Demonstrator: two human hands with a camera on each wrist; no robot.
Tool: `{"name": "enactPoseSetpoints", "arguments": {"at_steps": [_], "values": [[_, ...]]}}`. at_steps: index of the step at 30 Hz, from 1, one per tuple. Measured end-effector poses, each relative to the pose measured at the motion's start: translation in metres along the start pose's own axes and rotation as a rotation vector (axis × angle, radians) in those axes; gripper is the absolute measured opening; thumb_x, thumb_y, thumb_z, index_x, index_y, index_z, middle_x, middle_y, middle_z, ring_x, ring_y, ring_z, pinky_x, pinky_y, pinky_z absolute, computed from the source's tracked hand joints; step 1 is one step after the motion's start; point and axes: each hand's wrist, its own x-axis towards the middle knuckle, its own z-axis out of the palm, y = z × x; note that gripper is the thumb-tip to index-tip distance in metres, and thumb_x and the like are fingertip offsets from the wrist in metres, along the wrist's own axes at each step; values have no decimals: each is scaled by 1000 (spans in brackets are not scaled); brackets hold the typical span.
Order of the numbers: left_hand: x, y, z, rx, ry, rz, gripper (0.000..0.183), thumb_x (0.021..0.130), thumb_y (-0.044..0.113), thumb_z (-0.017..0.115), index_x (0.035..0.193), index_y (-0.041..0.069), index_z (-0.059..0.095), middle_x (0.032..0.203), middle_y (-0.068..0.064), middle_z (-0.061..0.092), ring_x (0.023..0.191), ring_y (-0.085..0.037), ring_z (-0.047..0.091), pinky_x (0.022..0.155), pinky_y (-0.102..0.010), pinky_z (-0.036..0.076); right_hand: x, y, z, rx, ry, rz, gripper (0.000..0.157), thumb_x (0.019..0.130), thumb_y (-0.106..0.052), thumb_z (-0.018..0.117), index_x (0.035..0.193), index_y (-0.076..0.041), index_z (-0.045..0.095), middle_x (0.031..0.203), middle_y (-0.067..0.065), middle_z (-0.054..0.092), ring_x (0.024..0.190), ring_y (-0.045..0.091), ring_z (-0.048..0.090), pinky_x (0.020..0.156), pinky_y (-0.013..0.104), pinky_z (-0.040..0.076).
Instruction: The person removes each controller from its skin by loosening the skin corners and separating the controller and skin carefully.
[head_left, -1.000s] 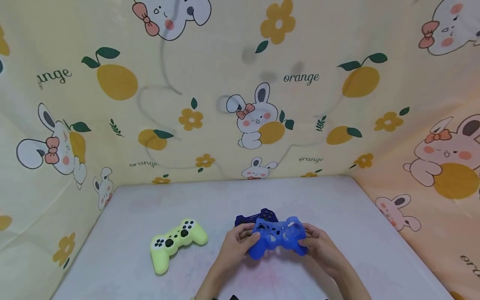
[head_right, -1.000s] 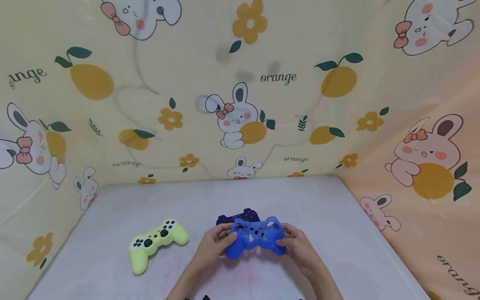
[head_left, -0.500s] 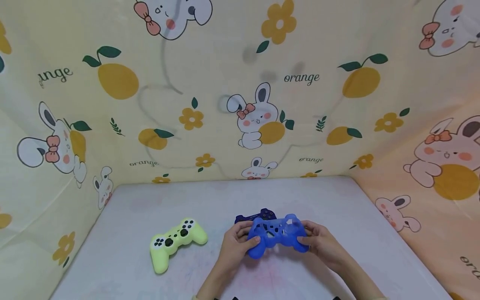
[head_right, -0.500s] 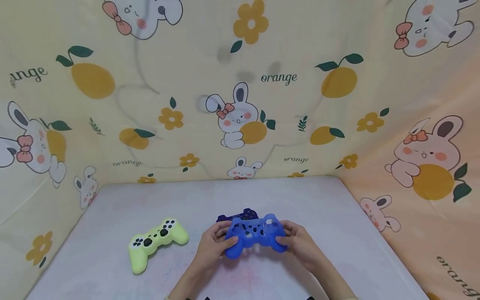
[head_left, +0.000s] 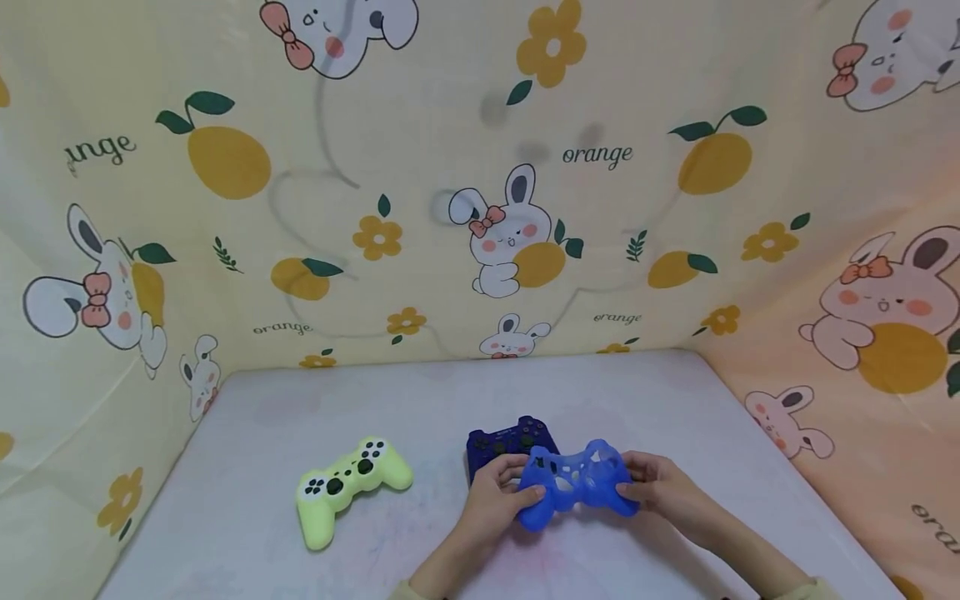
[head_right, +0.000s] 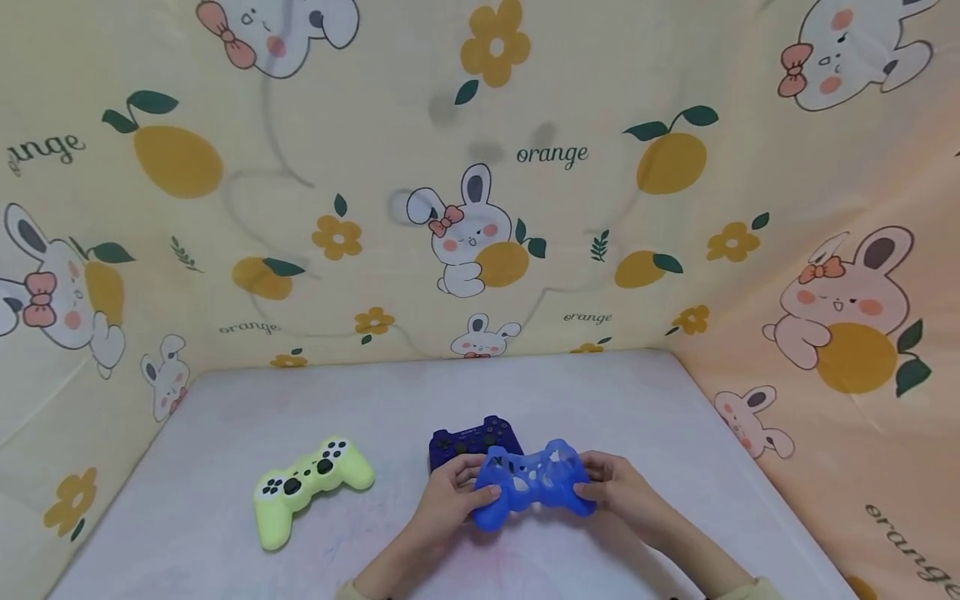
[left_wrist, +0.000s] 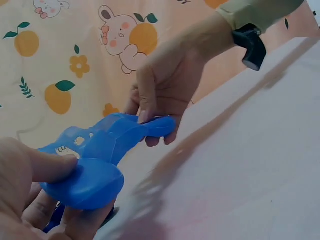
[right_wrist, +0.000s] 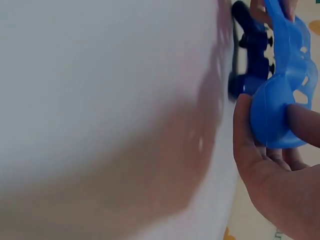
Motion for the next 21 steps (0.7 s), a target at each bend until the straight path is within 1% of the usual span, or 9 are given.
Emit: {"name": "enactPoseSetpoints", "arguments": {"at_steps": [3, 6, 11, 14, 18, 21], "values": [[1, 1, 5, -2, -21, 3, 44, 83, -2, 76, 123, -5, 58, 109, -11, 67, 95, -25, 67, 84, -37, 53, 0, -1, -9, -4, 2, 12, 44, 94, -8, 65, 129, 11, 47, 118, 17, 62, 103, 25, 59, 84, 38, 52], [5, 2, 9, -11, -43, 2, 45, 84, 2, 77, 125, -4, 58, 111, -11, 67, 97, -25, 66, 84, -37, 53, 0, -2, -14, -3, -13, 16, 44, 94, -8, 64, 129, 12, 46, 119, 18, 61, 104, 25, 59, 85, 38, 51], [10, 3, 14, -36, -84, -39, 47, 86, 7, 75, 128, -1, 57, 113, -11, 66, 97, -25, 67, 80, -39, 55, -5, -3, -22, 20, 3, 18, 46, 95, -5, 62, 131, 15, 43, 124, 21, 60, 106, 24, 60, 88, 39, 51], [12, 2, 17, -40, -86, -52, 47, 87, 7, 74, 129, -1, 56, 114, -10, 66, 96, -25, 67, 78, -39, 55, -7, -1, -28, 39, 12, 16, 45, 95, -4, 62, 131, 15, 44, 124, 20, 60, 105, 23, 60, 88, 39, 51], [15, 0, 25, -14, -57, -21, 44, 85, 3, 75, 126, -2, 59, 112, -10, 66, 93, -24, 68, 81, -36, 54, -9, 2, -37, 49, 4, 18, 43, 95, -4, 61, 130, 15, 45, 121, 19, 61, 104, 23, 60, 88, 39, 51], [16, -2, 34, 56, -36, 25, 41, 83, 2, 76, 121, 0, 61, 109, -8, 67, 87, -20, 68, 80, -32, 54, -11, 6, -45, 48, 7, 26, 42, 95, -4, 61, 130, 15, 45, 121, 18, 61, 104, 23, 60, 88, 39, 51]]}}
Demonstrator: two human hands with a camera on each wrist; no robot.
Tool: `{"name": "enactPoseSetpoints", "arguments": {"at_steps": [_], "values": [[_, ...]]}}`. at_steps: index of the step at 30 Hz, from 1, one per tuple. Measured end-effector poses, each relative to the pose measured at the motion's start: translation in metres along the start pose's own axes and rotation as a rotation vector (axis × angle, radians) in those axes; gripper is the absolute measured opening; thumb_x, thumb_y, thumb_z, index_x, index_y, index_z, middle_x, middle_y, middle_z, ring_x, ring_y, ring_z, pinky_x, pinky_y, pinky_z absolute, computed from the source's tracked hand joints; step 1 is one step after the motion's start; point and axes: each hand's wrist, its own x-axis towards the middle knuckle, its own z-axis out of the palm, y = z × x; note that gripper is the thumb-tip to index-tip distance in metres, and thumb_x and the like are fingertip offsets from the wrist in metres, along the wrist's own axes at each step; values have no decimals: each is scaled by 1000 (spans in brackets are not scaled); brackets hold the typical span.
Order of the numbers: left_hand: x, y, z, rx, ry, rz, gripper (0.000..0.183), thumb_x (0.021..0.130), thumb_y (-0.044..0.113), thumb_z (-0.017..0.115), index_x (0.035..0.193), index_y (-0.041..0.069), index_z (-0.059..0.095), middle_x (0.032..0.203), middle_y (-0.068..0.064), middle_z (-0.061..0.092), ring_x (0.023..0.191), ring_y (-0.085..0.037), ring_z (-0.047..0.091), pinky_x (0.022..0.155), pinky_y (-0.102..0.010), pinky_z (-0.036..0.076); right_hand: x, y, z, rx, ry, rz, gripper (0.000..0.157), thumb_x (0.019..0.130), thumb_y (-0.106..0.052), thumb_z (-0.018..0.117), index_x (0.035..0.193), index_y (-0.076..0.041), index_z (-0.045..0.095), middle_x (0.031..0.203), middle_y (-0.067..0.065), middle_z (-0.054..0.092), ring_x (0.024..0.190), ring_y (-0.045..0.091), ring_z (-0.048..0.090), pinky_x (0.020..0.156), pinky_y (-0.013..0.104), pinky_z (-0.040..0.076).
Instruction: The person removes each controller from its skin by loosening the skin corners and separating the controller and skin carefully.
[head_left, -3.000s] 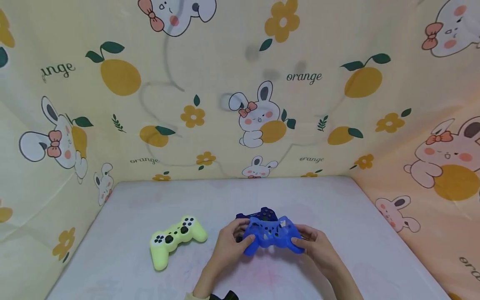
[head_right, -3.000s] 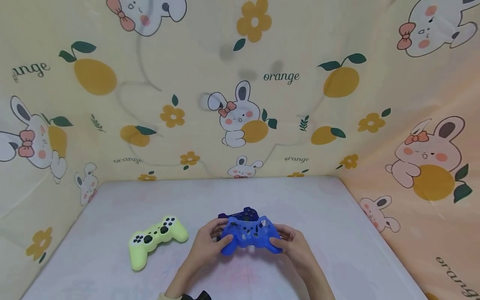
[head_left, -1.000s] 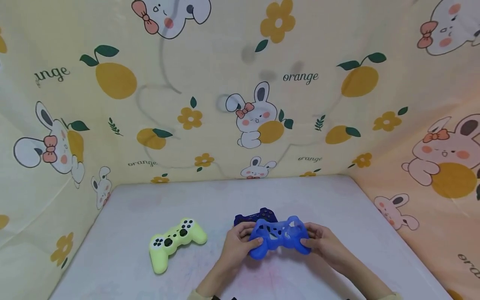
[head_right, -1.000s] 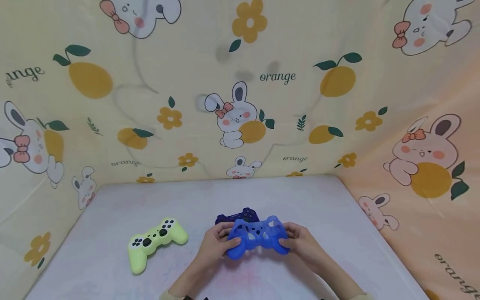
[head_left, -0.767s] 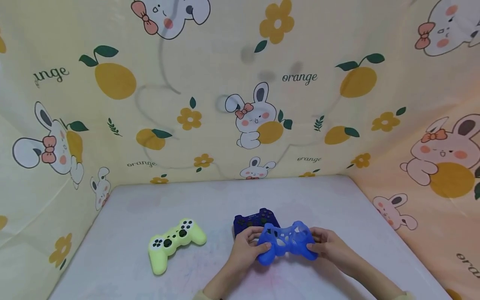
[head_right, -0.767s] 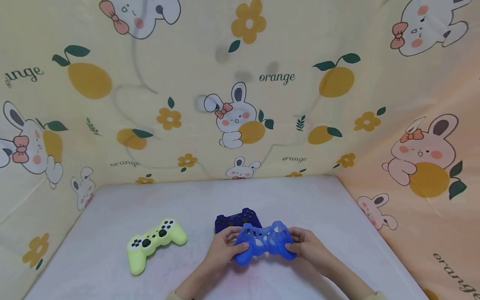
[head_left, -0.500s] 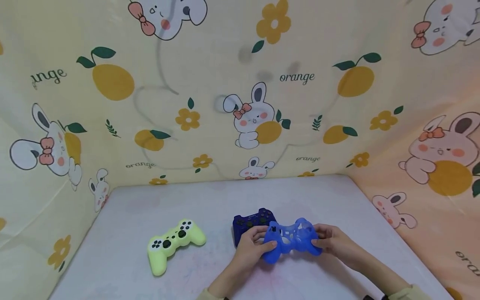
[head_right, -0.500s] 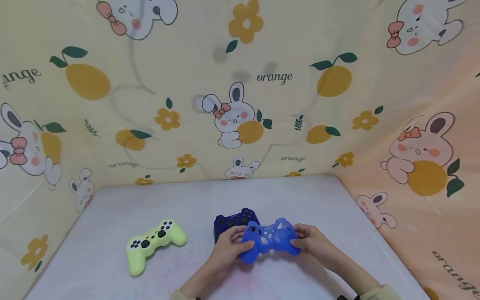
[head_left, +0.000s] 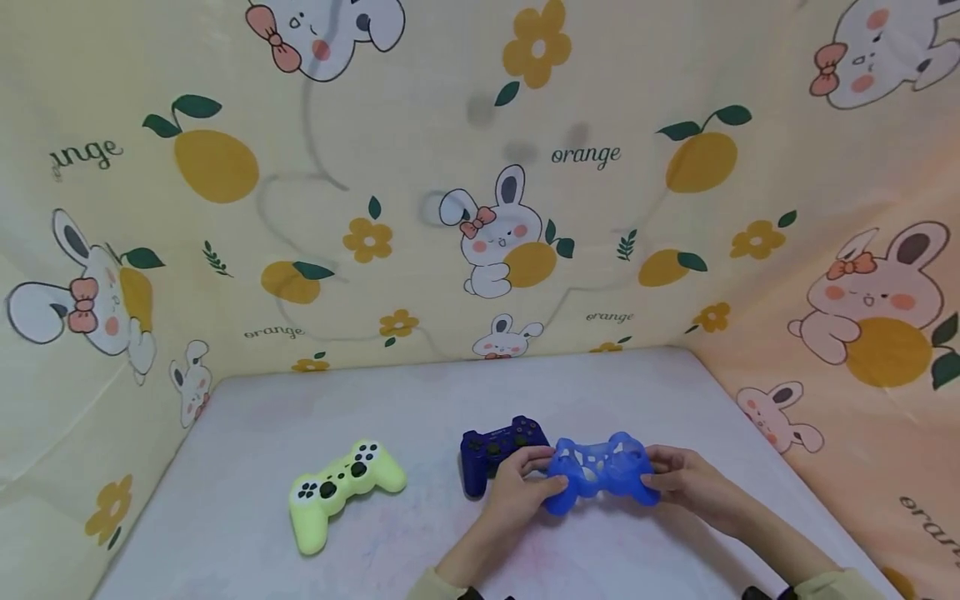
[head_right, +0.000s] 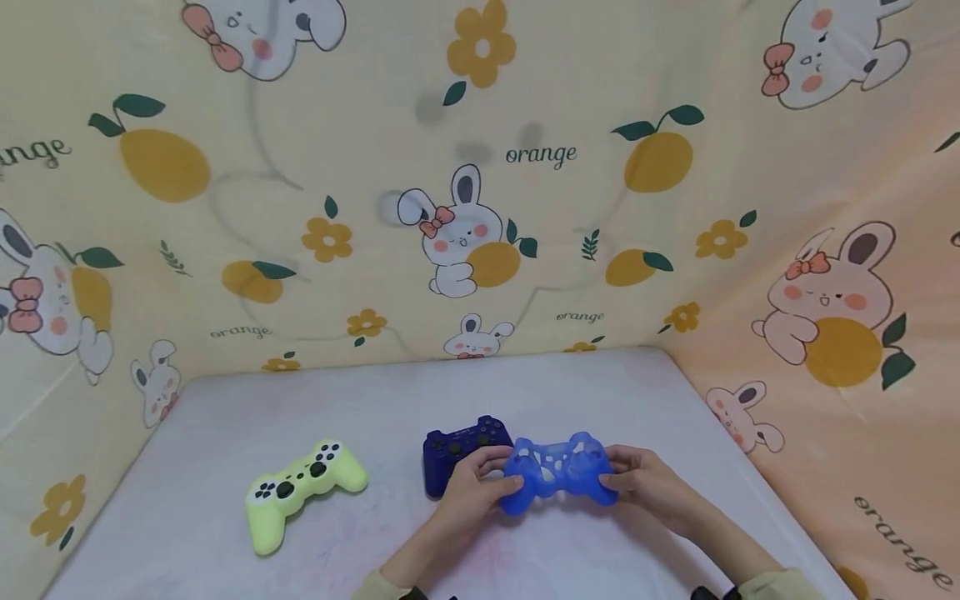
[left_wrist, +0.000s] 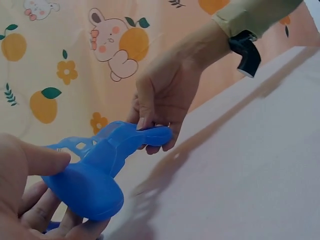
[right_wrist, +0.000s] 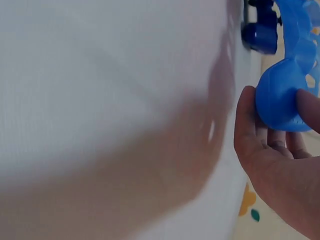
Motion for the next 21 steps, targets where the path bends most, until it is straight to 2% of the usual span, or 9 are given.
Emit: {"name": "enactPoseSetpoints", "arguments": {"at_steps": [6, 13, 17, 21], "values": [[3, -3, 10, 114, 39, 79, 38, 83, 5, 78, 118, 1, 63, 104, -5, 68, 81, -16, 67, 72, -28, 55, 5, 2, -11, 4, -32, -5, 38, 96, -4, 60, 128, 14, 48, 120, 16, 62, 103, 23, 60, 87, 38, 51], [12, -7, 21, 165, 100, 109, 34, 81, 2, 79, 112, 2, 66, 101, -4, 69, 80, -16, 65, 72, -26, 53, 6, 2, -20, 23, -48, -4, 39, 97, -3, 58, 129, 15, 46, 119, 14, 62, 103, 21, 60, 87, 38, 51], [17, -6, 27, 138, 112, 81, 35, 81, 1, 78, 113, -1, 64, 101, -6, 68, 83, -19, 66, 74, -30, 54, 6, 2, -26, 7, -10, 28, 41, 97, -5, 59, 130, 16, 46, 123, 14, 60, 105, 22, 59, 89, 40, 51], [20, -7, 32, 109, 94, 26, 40, 82, -2, 76, 118, -2, 59, 103, -8, 67, 86, -21, 66, 76, -33, 55, 6, 3, -32, -40, 26, 66, 48, 97, -7, 59, 134, 18, 41, 130, 21, 54, 109, 26, 57, 93, 44, 49]]}}
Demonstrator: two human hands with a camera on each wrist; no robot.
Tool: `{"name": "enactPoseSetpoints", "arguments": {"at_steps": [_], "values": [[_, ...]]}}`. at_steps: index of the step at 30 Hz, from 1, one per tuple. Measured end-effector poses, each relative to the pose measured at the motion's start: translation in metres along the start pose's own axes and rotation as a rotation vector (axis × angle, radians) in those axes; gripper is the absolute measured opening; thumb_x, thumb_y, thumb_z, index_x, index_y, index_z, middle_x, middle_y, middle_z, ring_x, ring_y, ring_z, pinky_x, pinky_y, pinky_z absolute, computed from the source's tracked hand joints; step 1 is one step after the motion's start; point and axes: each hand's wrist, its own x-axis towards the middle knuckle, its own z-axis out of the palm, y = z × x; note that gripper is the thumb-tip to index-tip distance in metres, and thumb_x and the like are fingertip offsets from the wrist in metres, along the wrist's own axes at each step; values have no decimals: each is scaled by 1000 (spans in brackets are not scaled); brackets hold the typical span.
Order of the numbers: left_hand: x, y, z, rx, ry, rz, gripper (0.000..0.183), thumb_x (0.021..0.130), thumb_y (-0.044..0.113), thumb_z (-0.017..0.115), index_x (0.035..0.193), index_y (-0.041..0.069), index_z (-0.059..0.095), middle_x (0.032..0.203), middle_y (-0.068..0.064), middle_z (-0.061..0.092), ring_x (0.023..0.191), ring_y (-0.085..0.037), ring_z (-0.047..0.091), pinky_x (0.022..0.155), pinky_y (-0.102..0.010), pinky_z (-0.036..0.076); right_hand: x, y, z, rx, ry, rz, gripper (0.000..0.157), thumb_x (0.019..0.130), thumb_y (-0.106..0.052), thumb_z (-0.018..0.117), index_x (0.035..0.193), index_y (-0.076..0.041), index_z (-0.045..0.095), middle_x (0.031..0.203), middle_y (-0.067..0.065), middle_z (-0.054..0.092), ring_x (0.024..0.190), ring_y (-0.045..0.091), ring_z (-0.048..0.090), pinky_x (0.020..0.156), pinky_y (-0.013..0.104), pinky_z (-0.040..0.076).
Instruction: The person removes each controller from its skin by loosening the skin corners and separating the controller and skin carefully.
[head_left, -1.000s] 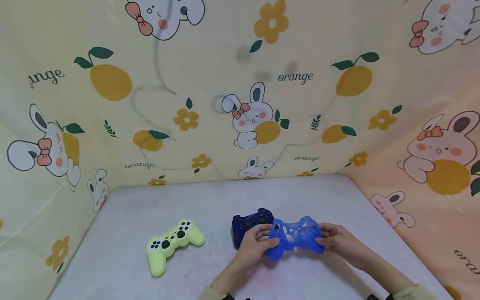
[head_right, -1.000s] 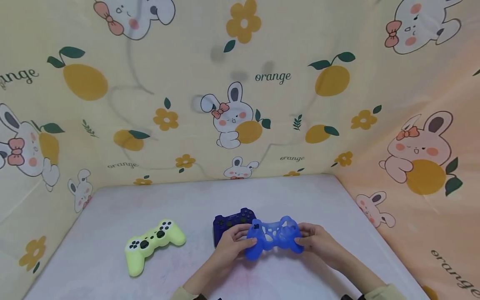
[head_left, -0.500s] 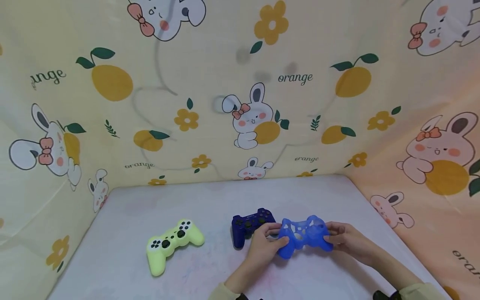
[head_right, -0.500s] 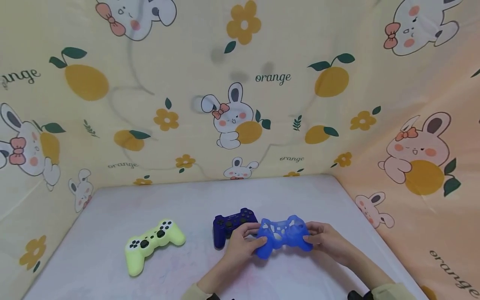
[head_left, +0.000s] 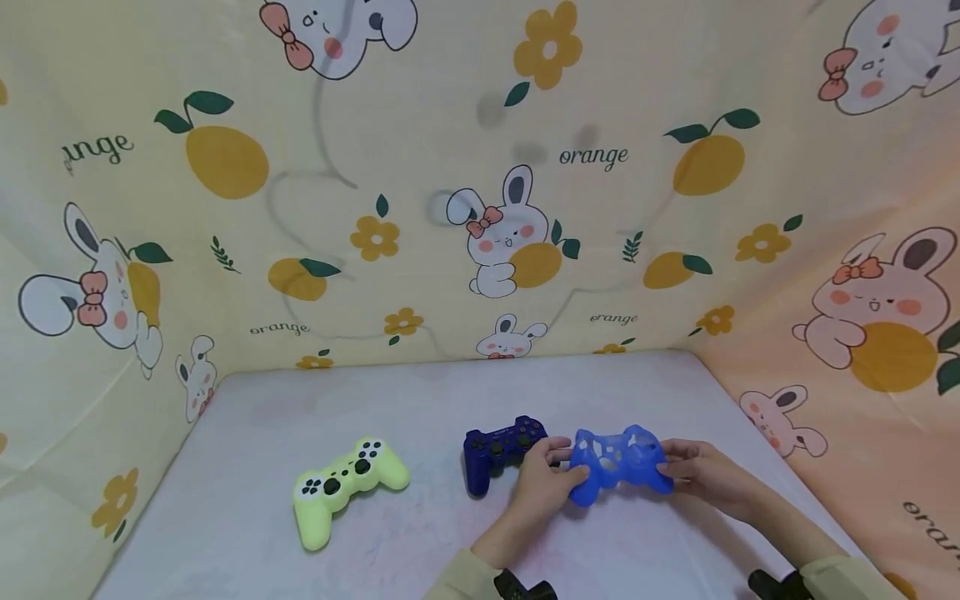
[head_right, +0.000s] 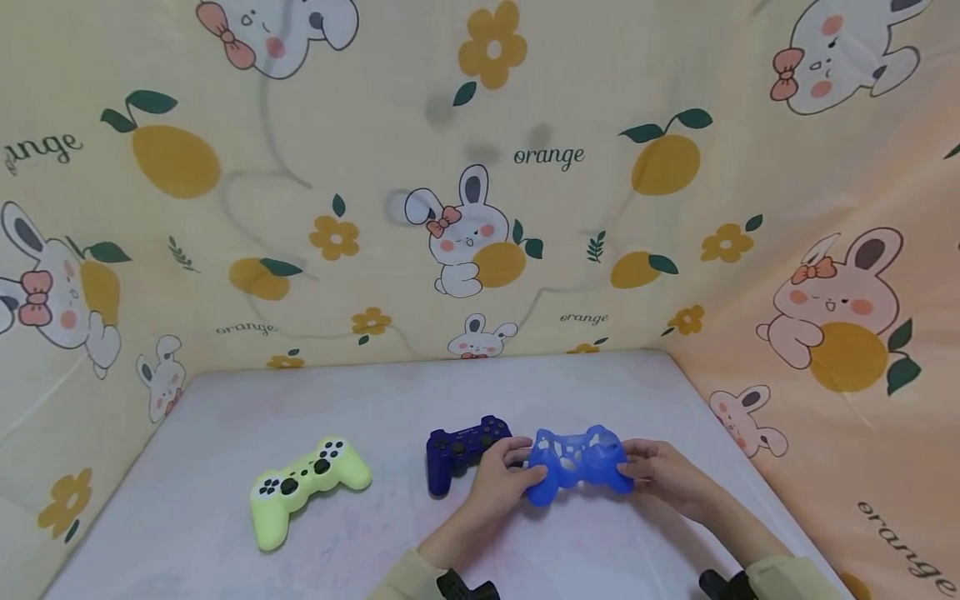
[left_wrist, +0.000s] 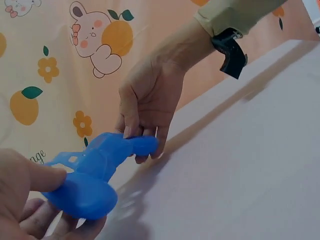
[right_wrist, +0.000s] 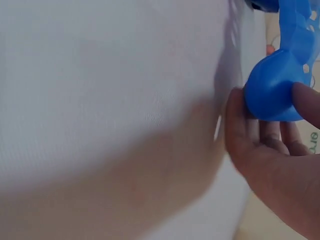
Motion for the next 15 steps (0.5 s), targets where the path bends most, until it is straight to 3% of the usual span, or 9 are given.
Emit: {"name": "enactPoseSetpoints", "arguments": {"at_steps": [5, 11, 15], "values": [[-1, -3, 8, -15, -36, -46, 42, 82, -5, 73, 120, -3, 57, 104, -7, 64, 84, -18, 65, 71, -33, 56, 2, 6, -10, -54, 39, 47, 52, 97, -8, 59, 136, 19, 37, 134, 26, 50, 111, 27, 56, 93, 46, 48], [-2, -5, 16, -10, 25, -74, 43, 80, -9, 74, 119, 1, 58, 106, -4, 63, 77, -15, 61, 61, -32, 55, 6, 8, -21, -45, -2, 32, 45, 97, -7, 59, 132, 18, 45, 118, 11, 61, 98, 22, 56, 83, 38, 50], [-2, -9, 19, -15, 56, -82, 47, 77, -15, 72, 117, 3, 59, 107, -2, 61, 76, -15, 58, 58, -31, 54, 7, 7, -23, -28, -33, 27, 39, 97, -6, 60, 129, 15, 50, 114, 8, 62, 96, 21, 57, 81, 36, 50]]}}
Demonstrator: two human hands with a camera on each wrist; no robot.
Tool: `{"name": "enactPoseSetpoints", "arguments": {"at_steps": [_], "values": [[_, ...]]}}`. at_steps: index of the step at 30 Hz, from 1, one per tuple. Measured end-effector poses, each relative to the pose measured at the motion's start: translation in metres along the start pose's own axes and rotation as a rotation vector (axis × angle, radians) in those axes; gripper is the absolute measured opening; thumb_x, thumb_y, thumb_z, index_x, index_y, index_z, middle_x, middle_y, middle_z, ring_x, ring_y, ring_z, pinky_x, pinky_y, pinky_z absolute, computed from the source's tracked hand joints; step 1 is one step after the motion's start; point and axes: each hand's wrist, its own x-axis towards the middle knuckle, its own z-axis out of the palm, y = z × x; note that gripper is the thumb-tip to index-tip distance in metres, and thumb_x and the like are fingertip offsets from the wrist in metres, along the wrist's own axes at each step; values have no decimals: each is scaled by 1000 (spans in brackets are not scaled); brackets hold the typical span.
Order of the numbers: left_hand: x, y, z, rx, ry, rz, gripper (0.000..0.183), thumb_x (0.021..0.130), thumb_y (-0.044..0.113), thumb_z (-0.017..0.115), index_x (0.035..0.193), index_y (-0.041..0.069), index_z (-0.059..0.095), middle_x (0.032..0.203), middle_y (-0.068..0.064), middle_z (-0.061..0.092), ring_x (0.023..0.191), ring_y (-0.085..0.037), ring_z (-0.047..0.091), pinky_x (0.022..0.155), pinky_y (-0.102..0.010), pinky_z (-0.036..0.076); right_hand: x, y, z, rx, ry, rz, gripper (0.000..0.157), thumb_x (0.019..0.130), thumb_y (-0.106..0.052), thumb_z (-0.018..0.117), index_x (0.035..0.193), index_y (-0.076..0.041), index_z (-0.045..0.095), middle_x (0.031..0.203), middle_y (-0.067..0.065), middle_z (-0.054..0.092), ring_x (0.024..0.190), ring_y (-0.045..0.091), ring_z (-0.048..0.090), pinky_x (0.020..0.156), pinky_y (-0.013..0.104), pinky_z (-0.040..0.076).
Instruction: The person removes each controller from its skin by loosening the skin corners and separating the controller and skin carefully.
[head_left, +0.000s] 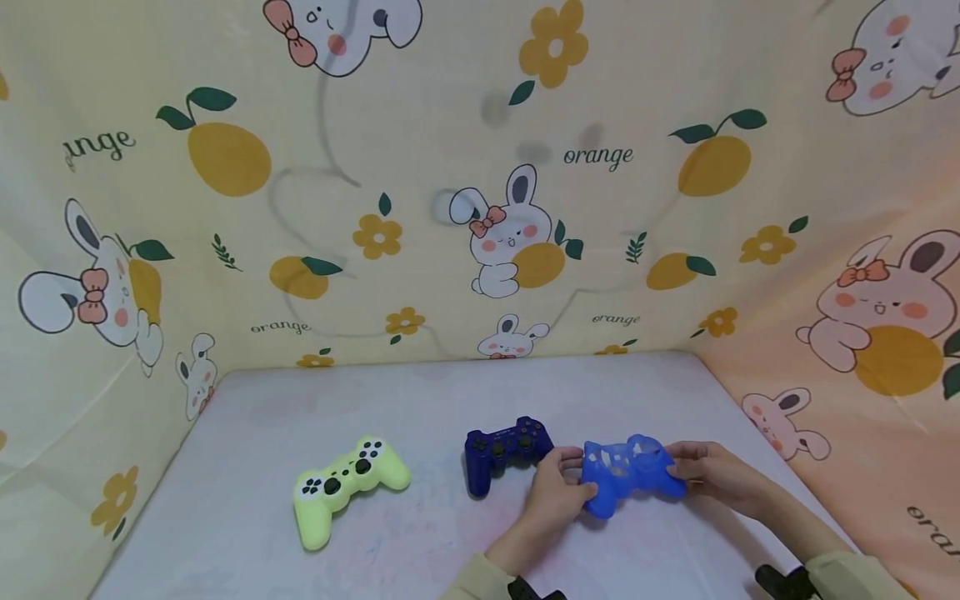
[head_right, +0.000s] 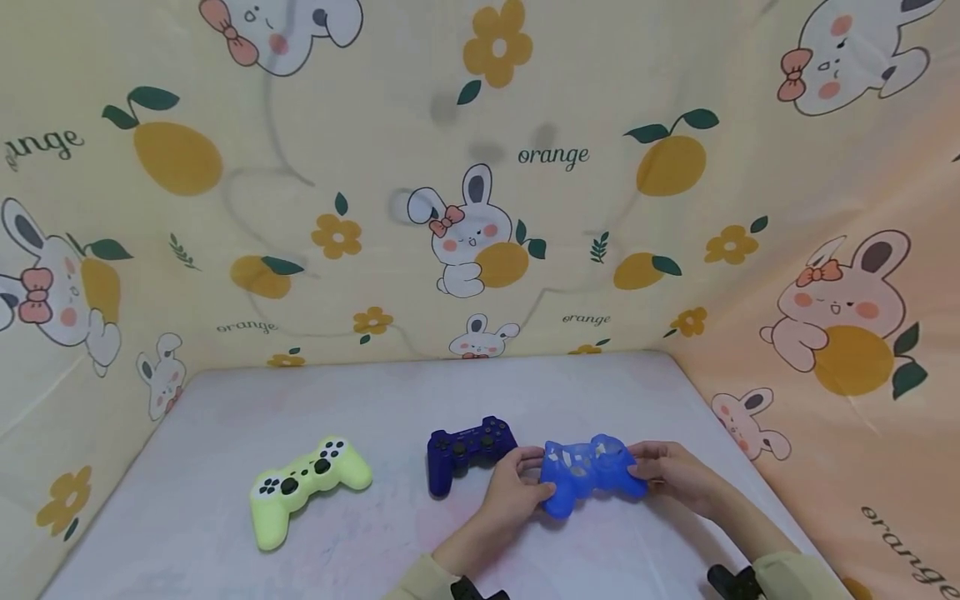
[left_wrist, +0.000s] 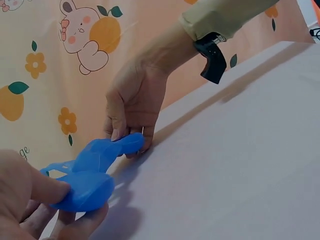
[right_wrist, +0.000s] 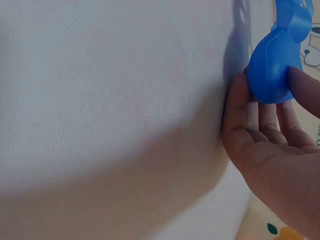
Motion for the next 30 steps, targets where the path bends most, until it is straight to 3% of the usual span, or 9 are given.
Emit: {"name": "enactPoseSetpoints", "arguments": {"at_steps": [3, 10, 14, 21, 30], "values": [[0, -2, 1, 10, 18, -2, 47, 76, -16, 72, 116, 4, 59, 107, -1, 61, 77, -15, 58, 57, -31, 54, 0, 0, 0, 9, -10, -4, 36, 96, -5, 60, 127, 13, 52, 111, 8, 63, 95, 22, 58, 80, 36, 50], [1, -2, 0, 133, 108, 23, 41, 77, -7, 75, 114, 4, 61, 105, -2, 66, 88, -15, 60, 76, -32, 50, 3, -1, 0, -3, 4, -18, 33, 97, -7, 60, 125, 10, 55, 105, 6, 64, 88, 20, 56, 74, 33, 48], [0, -2, 1, 187, 132, 18, 39, 78, -2, 78, 113, 4, 63, 103, -1, 67, 85, -15, 61, 76, -33, 51, 3, -1, 1, -30, 25, -41, 34, 97, -6, 60, 124, 13, 54, 101, 6, 63, 85, 19, 55, 72, 33, 48], [-3, -5, 3, 177, 112, 45, 41, 76, -8, 76, 114, 1, 62, 106, -7, 67, 89, -20, 66, 76, -32, 54, 2, 1, 4, -123, 124, -17, 37, 95, -7, 63, 121, 16, 54, 100, 8, 64, 84, 21, 57, 72, 34, 51], [-9, -4, 1, 265, 67, -1, 45, 81, 1, 74, 124, 6, 61, 116, -10, 66, 98, -22, 67, 81, -37, 54, 0, -3, 13, -189, 293, 44, 38, 91, -9, 67, 120, 14, 58, 104, 12, 66, 87, 24, 60, 75, 36, 52]]}}
